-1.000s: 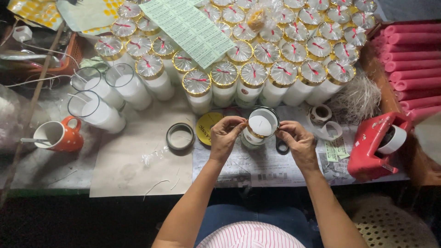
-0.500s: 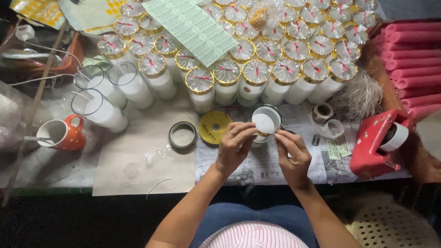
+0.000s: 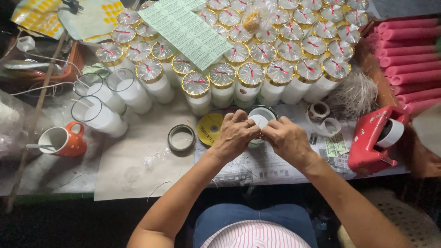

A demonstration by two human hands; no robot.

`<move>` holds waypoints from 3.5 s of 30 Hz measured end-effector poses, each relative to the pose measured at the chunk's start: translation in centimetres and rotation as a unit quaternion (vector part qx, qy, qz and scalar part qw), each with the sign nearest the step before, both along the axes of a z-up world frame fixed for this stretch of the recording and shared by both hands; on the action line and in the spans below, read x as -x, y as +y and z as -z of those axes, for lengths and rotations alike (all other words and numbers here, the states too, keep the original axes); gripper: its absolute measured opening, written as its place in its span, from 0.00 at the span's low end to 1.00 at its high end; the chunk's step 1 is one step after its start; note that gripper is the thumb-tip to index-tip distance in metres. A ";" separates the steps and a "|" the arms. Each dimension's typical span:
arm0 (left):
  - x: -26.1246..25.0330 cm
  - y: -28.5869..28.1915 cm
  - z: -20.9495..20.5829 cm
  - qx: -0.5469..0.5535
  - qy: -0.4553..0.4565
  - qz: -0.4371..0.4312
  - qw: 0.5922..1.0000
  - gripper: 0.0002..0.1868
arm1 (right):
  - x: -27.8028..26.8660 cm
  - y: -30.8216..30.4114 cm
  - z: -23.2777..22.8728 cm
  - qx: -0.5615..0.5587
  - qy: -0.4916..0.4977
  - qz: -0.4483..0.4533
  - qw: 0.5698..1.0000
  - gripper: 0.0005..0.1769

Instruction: Applying decorative gold trim to the rims of glass candles and wrapping them in plastic film.

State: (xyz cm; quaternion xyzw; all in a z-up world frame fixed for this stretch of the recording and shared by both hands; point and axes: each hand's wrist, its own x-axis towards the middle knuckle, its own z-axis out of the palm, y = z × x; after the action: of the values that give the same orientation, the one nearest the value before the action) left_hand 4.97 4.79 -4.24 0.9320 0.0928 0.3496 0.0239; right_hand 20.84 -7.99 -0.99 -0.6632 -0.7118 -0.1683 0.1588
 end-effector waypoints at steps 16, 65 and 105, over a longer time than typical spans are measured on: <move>-4.1 -2.3 0.2 -0.005 0.028 0.004 1.000 0.10 | -12.4 -14.0 1.1 -0.237 0.149 0.156 0.947 0.12; -3.2 1.4 8.3 0.535 -0.118 0.062 0.834 0.67 | -5.9 -13.7 3.8 0.006 0.602 0.150 0.785 0.05; 4.1 -4.4 -2.7 0.534 -0.148 0.088 0.828 0.06 | 0.3 -5.5 6.2 0.061 0.837 -0.014 0.544 0.21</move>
State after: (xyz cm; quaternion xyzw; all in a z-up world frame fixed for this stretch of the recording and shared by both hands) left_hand 0.90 0.36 -1.54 0.7152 0.1777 0.3752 0.5623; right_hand 20.54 -13.52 -7.16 -0.5014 -0.2733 0.5090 0.6441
